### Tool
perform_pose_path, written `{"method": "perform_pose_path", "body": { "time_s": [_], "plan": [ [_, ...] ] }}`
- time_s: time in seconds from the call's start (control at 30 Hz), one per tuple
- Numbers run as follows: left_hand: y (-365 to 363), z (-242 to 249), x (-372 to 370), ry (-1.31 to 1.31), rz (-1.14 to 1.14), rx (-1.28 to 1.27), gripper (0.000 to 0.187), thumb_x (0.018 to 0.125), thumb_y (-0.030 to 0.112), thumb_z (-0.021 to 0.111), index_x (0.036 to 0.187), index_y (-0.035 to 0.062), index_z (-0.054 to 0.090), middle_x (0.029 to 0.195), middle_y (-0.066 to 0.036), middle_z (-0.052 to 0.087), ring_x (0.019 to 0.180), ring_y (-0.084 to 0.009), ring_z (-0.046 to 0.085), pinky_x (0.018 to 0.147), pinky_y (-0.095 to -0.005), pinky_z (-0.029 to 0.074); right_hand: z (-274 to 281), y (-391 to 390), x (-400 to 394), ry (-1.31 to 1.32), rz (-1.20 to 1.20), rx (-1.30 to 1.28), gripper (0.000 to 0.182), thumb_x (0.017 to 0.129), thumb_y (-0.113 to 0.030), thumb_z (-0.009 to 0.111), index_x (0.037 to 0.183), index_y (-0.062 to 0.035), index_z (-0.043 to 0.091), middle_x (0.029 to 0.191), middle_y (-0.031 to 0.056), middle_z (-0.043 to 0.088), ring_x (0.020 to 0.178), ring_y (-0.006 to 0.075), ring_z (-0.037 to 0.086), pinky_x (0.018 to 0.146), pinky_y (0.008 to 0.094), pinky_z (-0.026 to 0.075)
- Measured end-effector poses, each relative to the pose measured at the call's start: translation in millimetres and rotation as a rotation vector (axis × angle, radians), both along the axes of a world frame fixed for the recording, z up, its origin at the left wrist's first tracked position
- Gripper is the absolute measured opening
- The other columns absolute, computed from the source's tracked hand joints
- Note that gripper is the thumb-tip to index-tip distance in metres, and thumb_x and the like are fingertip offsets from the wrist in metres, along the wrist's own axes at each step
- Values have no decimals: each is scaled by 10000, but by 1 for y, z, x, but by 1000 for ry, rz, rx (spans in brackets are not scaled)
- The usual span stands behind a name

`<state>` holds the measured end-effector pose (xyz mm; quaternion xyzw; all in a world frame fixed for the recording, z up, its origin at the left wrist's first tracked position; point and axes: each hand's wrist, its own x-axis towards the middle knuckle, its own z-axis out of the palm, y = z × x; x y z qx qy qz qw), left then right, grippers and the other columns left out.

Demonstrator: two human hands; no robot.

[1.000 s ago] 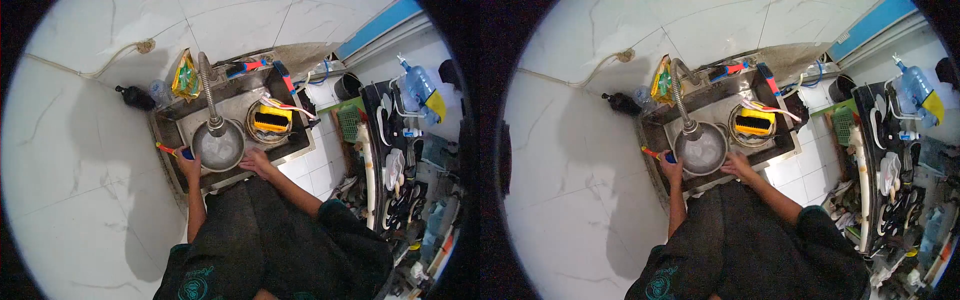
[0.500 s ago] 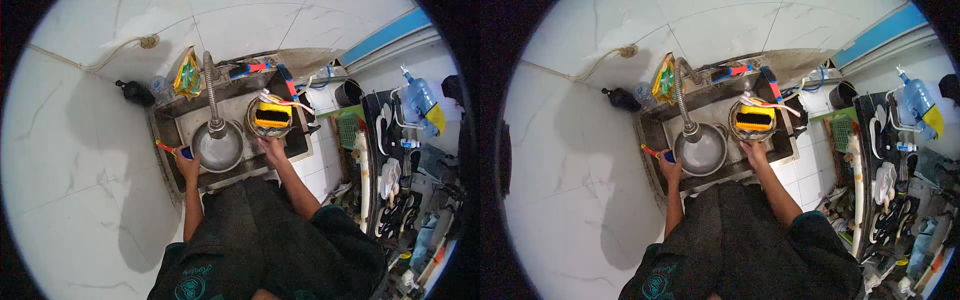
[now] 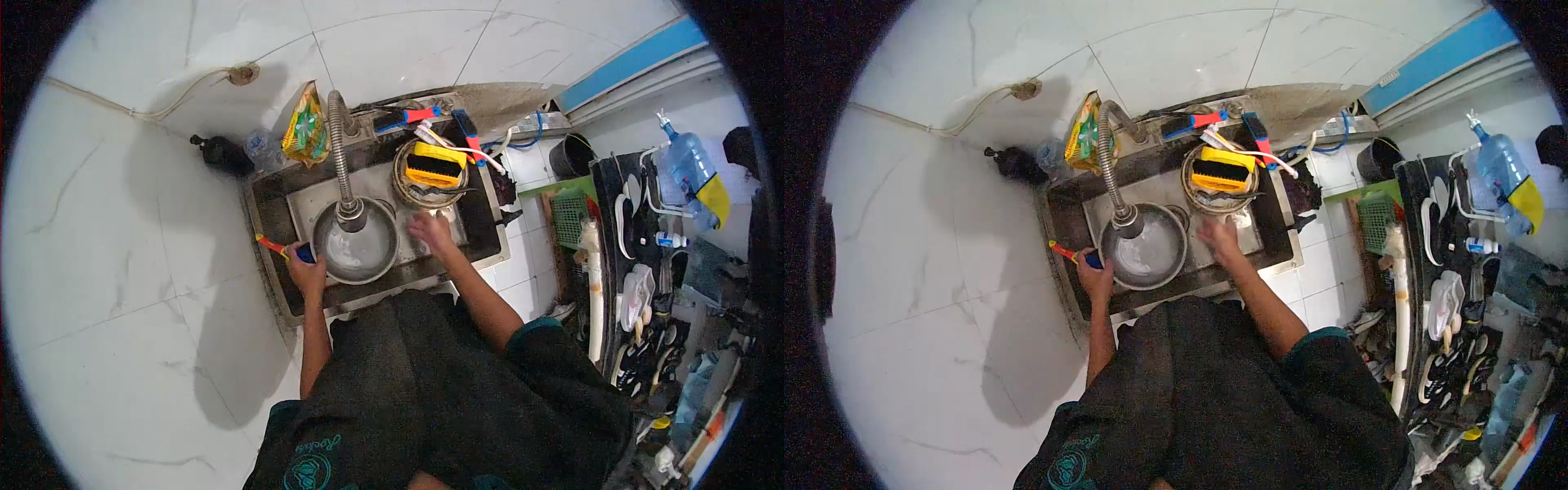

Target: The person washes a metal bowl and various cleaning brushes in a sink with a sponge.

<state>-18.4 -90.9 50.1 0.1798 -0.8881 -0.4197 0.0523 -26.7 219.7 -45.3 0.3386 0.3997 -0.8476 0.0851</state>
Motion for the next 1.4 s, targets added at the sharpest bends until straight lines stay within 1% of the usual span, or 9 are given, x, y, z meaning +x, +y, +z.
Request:
{"method": "perform_pose_path", "body": {
  "time_s": [0.17,0.3,0.4,0.53,0.67,0.8,1.0,1.17,1.4],
  "plan": [
    [1,-22,-1,42,0,-44,503,644,147,723,1086,50,504,1006,-172,578,940,-362,580,844,-440,451,49,-25,7,44,681,527,803,795,-446,709,1369,20,393,1299,202,525,1123,297,565,922,356,469],
    [13,-23,-1,13,6,-103,515,662,176,741,1098,43,502,1014,-173,580,948,-356,582,845,-446,450,13,-44,8,2,638,441,556,786,-305,702,1198,42,562,1042,178,645,949,246,620,798,371,504],
    [21,-16,-4,16,-3,-36,497,691,222,762,1083,43,516,995,-165,586,930,-338,590,832,-437,458,-35,-31,4,-35,792,234,470,862,-146,593,1294,-15,459,1130,174,604,985,293,632,683,470,588],
    [34,8,-3,-33,11,-12,445,727,265,775,1036,45,542,955,-152,595,894,-310,599,807,-406,467,-40,-37,20,34,465,326,302,742,-98,517,973,77,603,842,168,630,747,260,615,647,412,499],
    [27,-12,14,58,47,-86,398,738,246,782,1011,52,566,914,-81,596,831,-197,578,773,-340,472,-70,-37,20,-62,528,369,317,742,-97,512,989,91,576,860,199,622,775,290,612,685,423,496],
    [33,0,37,74,119,-65,356,764,227,761,1010,59,565,881,-62,581,795,-185,562,756,-321,466,43,-41,-7,-159,662,647,404,742,-49,521,1130,63,535,1053,234,610,926,318,611,803,439,484],
    [39,-15,60,72,190,7,305,802,203,730,1004,68,545,834,-24,548,735,-135,530,707,-289,453,81,-50,-12,463,474,1152,586,760,20,495,1337,-41,417,1178,250,570,1065,422,559,916,474,434],
    [71,14,61,-5,263,175,298,803,155,714,1022,34,552,940,-107,593,872,-222,590,810,-344,464,127,-39,-13,791,602,1267,626,777,66,482,1371,-115,407,1255,225,494,1112,413,519,930,465,442],
    [78,-15,68,57,285,260,300,815,162,707,1032,44,537,924,-87,577,829,-184,565,779,-318,461,125,-30,-15,1218,577,1582,524,841,25,446,1334,-153,447,1240,198,495,1096,366,534,893,424,482]
  ]
}}
